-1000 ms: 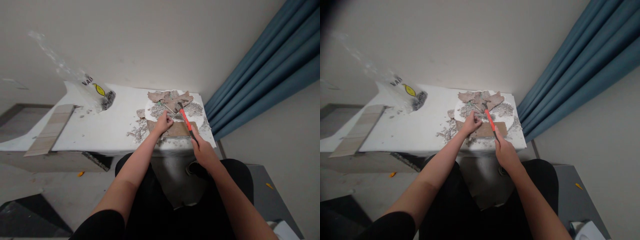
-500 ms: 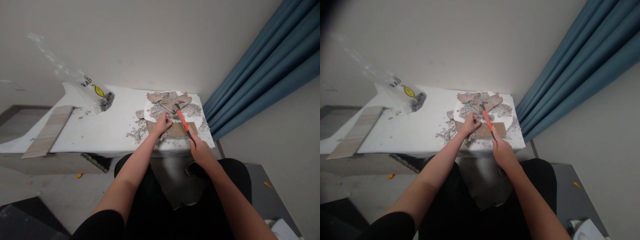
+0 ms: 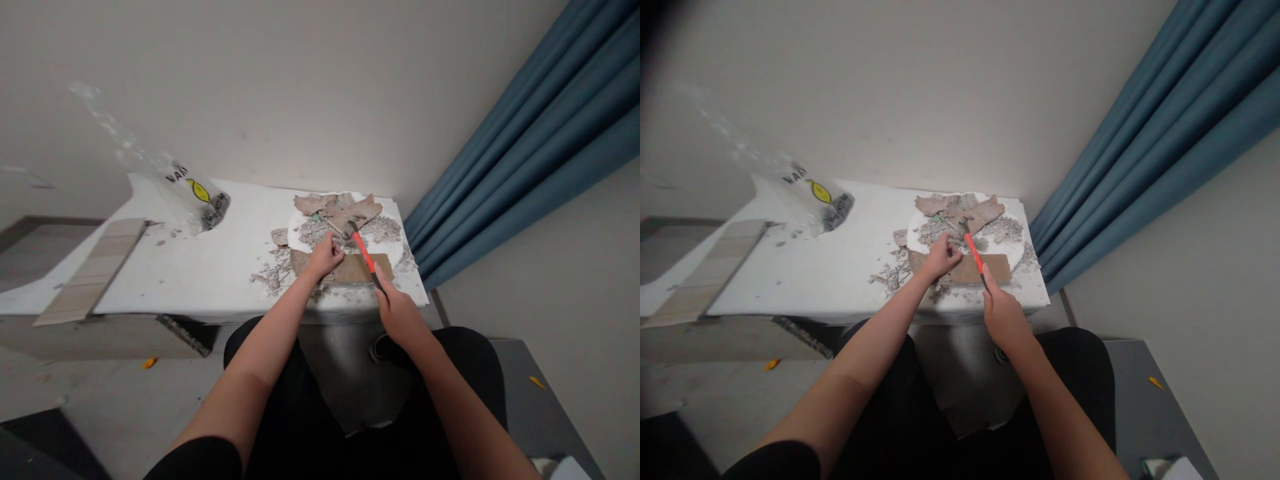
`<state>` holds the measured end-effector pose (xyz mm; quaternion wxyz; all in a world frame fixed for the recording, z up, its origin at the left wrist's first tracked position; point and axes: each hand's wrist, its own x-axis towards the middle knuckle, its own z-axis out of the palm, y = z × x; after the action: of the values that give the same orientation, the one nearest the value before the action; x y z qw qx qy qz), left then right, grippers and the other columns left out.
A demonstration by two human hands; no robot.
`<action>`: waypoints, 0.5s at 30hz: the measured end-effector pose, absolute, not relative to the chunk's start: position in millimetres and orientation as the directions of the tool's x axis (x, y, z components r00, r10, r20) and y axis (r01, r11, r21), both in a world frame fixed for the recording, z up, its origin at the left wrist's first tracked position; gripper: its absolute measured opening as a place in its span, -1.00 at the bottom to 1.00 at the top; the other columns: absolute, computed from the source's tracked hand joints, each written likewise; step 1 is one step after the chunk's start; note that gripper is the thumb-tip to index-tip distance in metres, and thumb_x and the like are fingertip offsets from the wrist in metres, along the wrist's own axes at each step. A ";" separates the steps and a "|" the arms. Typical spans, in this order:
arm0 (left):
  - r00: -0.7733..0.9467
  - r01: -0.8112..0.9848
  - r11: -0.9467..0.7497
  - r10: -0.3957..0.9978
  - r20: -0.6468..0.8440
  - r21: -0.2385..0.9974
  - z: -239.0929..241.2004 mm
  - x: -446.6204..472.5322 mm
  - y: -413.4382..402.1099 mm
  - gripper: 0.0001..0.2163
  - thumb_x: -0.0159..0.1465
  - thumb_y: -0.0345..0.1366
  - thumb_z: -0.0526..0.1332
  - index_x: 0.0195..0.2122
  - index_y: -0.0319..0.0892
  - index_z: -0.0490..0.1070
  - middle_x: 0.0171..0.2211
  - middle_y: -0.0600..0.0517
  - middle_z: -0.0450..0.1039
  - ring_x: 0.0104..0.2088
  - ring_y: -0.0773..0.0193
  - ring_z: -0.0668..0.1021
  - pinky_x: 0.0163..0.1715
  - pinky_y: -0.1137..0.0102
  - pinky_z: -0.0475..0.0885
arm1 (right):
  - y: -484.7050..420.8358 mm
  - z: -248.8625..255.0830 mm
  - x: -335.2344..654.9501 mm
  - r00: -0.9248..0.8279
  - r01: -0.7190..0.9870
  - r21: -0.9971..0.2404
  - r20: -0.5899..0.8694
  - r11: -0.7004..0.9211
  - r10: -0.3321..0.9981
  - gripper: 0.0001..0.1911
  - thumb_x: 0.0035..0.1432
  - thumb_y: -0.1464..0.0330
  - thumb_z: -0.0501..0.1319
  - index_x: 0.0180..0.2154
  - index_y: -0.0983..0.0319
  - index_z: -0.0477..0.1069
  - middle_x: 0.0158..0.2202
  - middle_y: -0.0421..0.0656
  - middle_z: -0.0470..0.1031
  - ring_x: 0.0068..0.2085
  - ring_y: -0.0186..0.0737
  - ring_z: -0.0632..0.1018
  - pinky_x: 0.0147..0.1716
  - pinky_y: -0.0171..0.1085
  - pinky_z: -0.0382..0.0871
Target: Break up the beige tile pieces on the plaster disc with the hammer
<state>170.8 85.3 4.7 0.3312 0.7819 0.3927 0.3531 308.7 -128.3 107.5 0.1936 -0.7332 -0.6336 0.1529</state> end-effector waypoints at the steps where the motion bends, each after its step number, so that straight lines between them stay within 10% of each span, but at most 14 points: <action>1: 0.443 0.378 -0.479 0.845 0.299 0.793 3.9 171.0 85.6 -0.59 0.16 -0.35 0.24 0.03 -0.14 0.21 -0.43 0.13 0.50 -0.41 0.27 0.53 -0.32 0.38 0.35 | -128.6 107.3 308.6 0.147 0.871 -0.477 0.028 -0.116 0.989 -0.35 0.38 0.35 -0.06 0.45 0.13 -0.04 -0.17 -0.07 0.65 -0.23 0.00 0.63 -0.27 -0.21 0.42; 15: 0.445 0.466 -0.484 0.852 0.276 0.741 3.5 173.6 85.1 -0.61 0.15 -0.40 0.21 0.02 -0.15 0.23 -0.45 0.12 0.47 -0.42 0.25 0.51 -0.33 0.38 0.35 | -131.4 99.8 304.8 0.143 0.871 -0.470 -0.041 -0.145 0.989 -0.37 0.39 0.37 -0.06 0.44 0.18 -0.02 -0.23 -0.03 0.64 -0.23 -0.03 0.63 -0.24 -0.23 0.40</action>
<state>173.6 85.1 3.5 0.2953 0.7971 0.4133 0.3265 304.8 -131.4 99.8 0.1702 -0.7365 -0.6312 0.1737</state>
